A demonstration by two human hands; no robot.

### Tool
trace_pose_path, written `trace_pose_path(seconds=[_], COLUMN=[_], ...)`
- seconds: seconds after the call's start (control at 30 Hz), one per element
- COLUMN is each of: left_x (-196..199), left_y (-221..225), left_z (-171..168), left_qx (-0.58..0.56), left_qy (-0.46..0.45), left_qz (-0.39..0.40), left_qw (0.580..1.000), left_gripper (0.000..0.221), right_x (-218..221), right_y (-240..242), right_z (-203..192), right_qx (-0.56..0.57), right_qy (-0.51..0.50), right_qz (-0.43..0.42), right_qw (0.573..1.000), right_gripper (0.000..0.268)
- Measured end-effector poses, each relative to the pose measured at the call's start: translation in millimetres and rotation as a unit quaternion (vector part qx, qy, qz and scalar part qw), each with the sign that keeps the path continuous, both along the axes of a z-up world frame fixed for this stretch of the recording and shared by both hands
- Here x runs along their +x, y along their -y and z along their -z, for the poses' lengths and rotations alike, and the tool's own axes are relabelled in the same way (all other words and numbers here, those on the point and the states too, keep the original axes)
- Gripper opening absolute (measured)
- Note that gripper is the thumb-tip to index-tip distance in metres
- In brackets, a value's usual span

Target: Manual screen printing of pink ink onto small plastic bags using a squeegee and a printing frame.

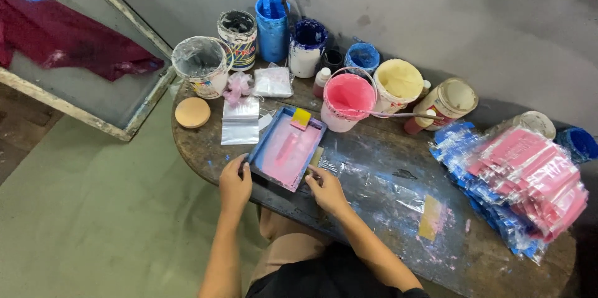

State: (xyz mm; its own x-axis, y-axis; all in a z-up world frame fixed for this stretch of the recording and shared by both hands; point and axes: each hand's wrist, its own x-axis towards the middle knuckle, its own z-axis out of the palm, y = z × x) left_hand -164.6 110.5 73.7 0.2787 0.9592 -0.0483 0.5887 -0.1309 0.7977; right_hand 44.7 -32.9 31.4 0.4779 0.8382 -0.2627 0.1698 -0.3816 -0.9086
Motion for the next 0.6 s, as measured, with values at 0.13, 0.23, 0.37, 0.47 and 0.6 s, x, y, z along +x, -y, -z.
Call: trace_pose_path(seconds=[0.13,0.23,0.37,0.47,0.6], left_x=[-5.4,-10.7,-13.7,-2.5,25.7], left_y=[6.5,15.6,41.1,65.7,96.9], left_z=[-3.3,11.2,21.6,-2.1,-12.0], left_qx=[-0.055,-0.082,-0.099,-0.162,-0.203], left_qy=[-0.007,-0.008,0.077,0.084,0.096], left_qz=[0.008,0.045,0.122,0.129,0.144], left_qw=[0.998,0.996,0.985,0.975,0.964], left_gripper=[0.036,0.036,0.039,0.037,0.034], right_x=[13.5,22.2,28.2,35.9,43.9], right_y=[10.9,25.5,59.5,92.1,141.1], right_z=[32.8,36.0,13.3,22.2,34.6], right_qx=[0.046,0.073,0.039,0.054,0.071], right_qy=[0.002,-0.013,0.024,0.026,-0.004], right_qz=[0.046,0.086,0.064,0.063,0.131], right_qw=[0.998,0.994,0.997,0.996,0.989], right_gripper=[0.038,0.037,0.042,0.046,0.041])
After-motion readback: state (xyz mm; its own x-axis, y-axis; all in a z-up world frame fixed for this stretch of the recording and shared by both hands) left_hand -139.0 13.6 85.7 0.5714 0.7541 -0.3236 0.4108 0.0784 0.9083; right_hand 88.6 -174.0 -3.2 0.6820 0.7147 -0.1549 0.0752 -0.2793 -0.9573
